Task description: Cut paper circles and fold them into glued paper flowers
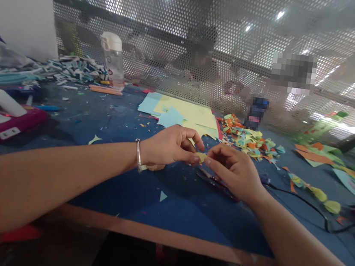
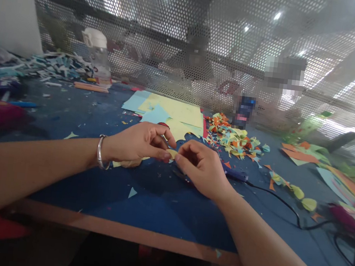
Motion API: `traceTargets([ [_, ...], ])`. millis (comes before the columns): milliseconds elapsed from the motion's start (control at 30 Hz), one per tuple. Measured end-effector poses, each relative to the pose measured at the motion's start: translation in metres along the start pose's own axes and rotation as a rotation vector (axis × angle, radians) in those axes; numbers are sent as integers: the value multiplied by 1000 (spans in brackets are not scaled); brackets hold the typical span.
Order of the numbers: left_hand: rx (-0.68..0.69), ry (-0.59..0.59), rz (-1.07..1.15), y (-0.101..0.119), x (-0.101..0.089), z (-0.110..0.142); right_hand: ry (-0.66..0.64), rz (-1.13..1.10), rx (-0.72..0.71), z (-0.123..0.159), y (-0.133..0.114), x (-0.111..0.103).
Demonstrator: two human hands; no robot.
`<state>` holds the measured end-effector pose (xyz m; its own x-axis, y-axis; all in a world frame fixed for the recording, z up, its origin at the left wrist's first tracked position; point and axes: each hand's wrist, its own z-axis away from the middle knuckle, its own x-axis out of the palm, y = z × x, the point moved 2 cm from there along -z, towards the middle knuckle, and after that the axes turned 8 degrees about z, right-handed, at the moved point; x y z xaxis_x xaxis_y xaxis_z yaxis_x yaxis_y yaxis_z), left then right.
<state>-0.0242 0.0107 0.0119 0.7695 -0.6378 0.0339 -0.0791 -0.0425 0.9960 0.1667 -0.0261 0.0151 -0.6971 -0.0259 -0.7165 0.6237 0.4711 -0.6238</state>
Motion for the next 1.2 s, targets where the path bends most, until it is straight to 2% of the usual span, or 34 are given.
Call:
traceTargets([
  [167,47,-53,35,3,4,3,-10,-69,9,0,-1,-1],
  [467,15,13,17,-4,2,-2,-19,-92,42,0,4,2],
  [833,66,-96,34,-1,-3,-2,-12,-106,30,-1,1,-1],
  [1000,23,-122,55,-1,-5,-2,-43,-109,28,-2,3,0],
  [1200,41,-160,8,1,-5,-2,-42,-105,47,-2,3,1],
])
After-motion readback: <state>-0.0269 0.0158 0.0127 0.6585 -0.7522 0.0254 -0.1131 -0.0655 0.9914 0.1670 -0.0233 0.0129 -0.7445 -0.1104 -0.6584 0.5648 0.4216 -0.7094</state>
